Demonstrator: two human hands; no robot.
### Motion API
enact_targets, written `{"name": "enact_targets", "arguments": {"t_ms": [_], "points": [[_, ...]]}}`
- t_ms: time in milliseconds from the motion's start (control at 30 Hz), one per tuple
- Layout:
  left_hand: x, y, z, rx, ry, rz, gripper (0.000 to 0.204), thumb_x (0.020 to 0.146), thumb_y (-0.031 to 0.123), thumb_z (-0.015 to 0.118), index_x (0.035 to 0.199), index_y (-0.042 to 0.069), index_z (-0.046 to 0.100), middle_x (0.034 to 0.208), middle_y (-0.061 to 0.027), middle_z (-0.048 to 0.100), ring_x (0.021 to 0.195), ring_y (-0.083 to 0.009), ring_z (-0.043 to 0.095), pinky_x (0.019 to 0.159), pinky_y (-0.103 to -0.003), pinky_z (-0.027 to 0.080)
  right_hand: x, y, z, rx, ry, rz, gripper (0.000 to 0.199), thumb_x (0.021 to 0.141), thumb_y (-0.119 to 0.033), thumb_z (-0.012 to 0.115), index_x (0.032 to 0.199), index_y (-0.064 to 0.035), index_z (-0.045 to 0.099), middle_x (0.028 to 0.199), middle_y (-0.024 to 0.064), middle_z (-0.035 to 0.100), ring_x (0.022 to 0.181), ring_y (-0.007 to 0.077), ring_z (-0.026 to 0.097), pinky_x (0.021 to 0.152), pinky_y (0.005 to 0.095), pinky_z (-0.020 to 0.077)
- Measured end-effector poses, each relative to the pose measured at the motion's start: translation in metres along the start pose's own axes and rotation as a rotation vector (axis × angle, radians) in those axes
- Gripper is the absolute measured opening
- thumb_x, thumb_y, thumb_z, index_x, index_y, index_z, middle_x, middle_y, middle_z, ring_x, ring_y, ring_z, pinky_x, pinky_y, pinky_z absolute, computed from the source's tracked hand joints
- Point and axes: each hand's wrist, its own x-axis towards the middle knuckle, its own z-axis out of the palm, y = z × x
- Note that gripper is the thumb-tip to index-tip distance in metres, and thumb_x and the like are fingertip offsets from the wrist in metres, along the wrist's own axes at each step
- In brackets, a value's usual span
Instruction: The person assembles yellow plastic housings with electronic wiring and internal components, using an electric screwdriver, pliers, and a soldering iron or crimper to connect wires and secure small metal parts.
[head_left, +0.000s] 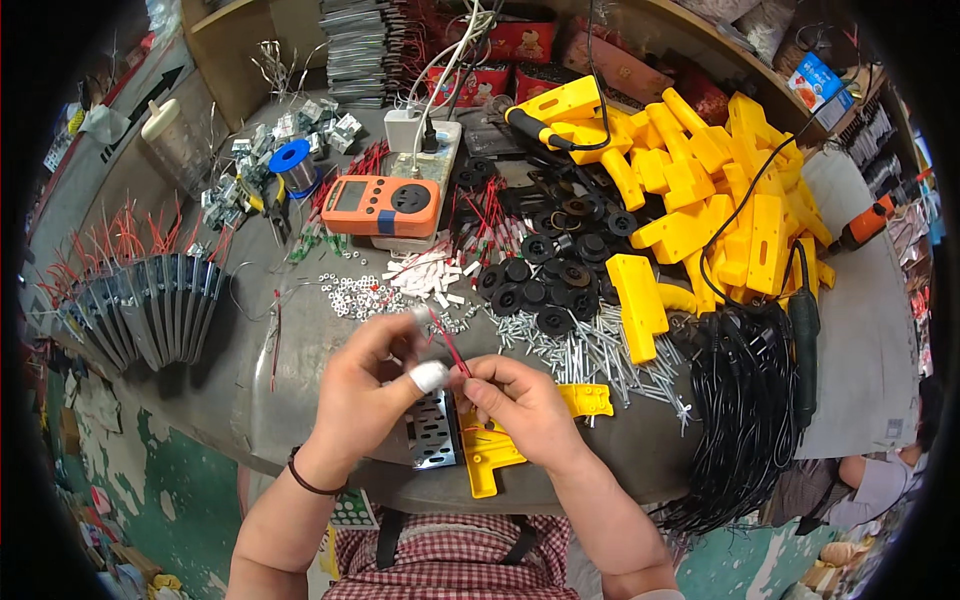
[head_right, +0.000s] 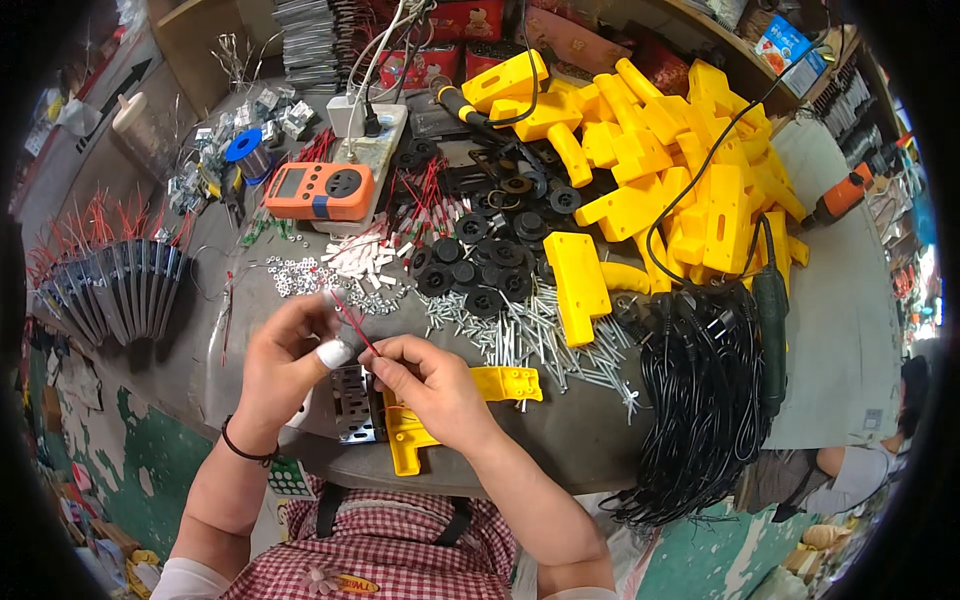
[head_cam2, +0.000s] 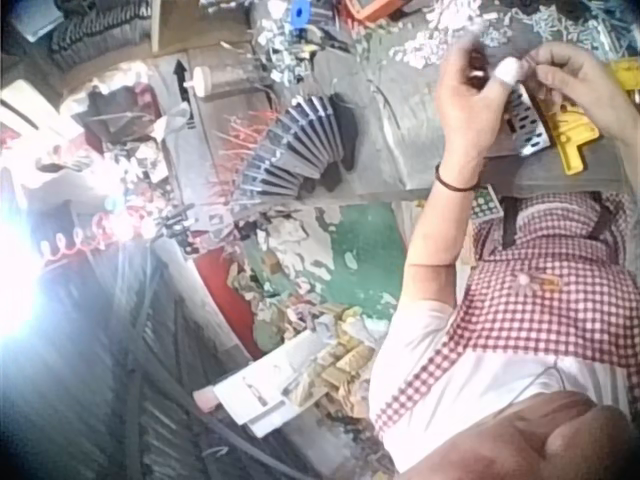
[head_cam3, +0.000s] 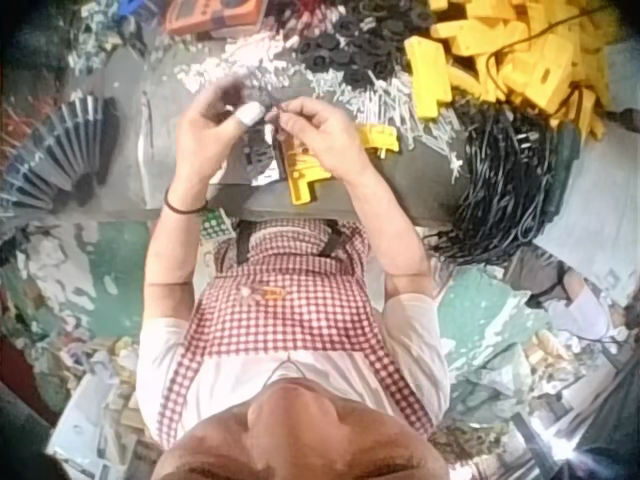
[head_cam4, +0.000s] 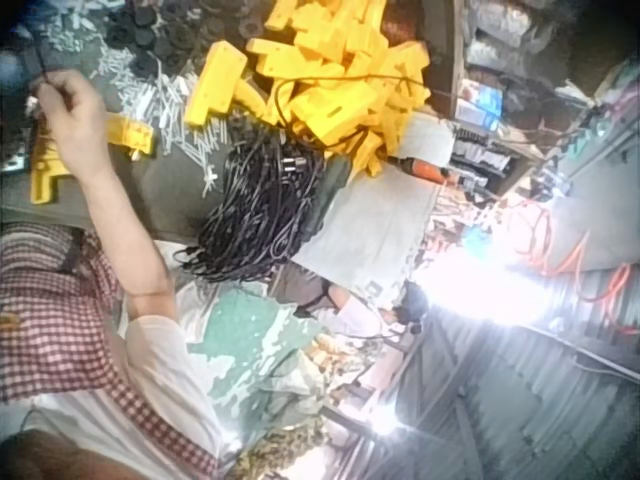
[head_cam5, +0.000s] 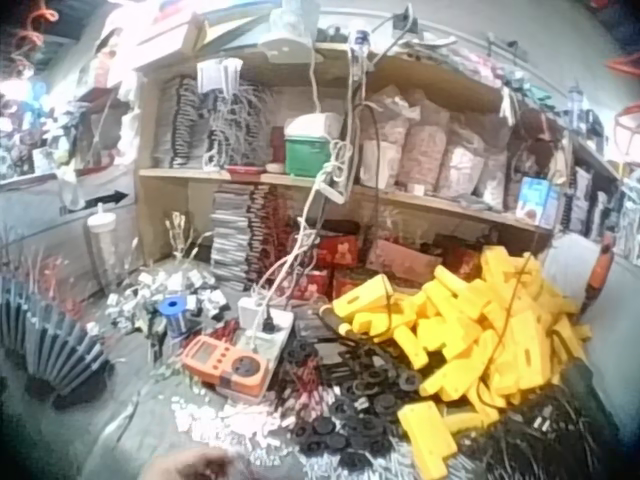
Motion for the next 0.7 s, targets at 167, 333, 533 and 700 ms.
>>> {"name": "enact_targets", "arguments": {"t_ms": [167,333,533,700], "points": [[0.005,0.000,0.000,0.009,-0.080,0.037,0.016,0.081,0.006,0.067,0.096,0.000,0.064,0.083,-0.0038,0.060,0.077,-0.0128,0.058,0.069,-0.026,0.047,-0.001,0.005,-0.003,-0.126,-0.021,0.005,0.015,0.093,-0.013,0.057,0.097,0.0005,0.061,0.087,0.0002,0.062,0.080,0.0048,0.053,0.073,0.0219,0.0442],[0.003,-0.002,-0.005,0.195,-0.039,0.130,0.009,0.083,0.007,0.065,0.089,0.000,0.062,0.079,-0.0044,0.060,0.075,-0.0140,0.058,0.068,-0.028,0.046,-0.002,0.004,-0.002,0.021,0.031,-0.035,0.015,0.096,-0.013,0.052,0.095,-0.0006,0.060,0.087,0.0024,0.062,0.077,0.0062,0.055,0.073,0.0221,0.0445],[-0.001,-0.002,-0.006,-0.399,-0.146,-0.345,0.012,0.090,0.013,0.060,0.097,0.003,0.057,0.079,-0.0027,0.059,0.068,-0.0087,0.054,0.055,-0.021,0.041,0.001,0.011,-0.006,0.116,0.040,-0.035,0.015,0.097,-0.013,0.049,0.093,-0.0010,0.055,0.090,0.0052,0.064,0.076,0.0079,0.055,0.073,0.0236,0.0461],[0.001,-0.022,-0.011,-0.879,-0.061,-0.474,0.014,0.091,0.015,0.060,0.100,0.005,0.056,0.084,-0.0022,0.058,0.066,-0.0076,0.052,0.054,-0.019,0.042,0.002,0.013,-0.007,0.055,0.035,-0.027,0.014,0.097,-0.013,0.049,0.093,-0.0009,0.055,0.090,0.0057,0.064,0.077,0.0083,0.056,0.073,0.0235,0.0464]]}}
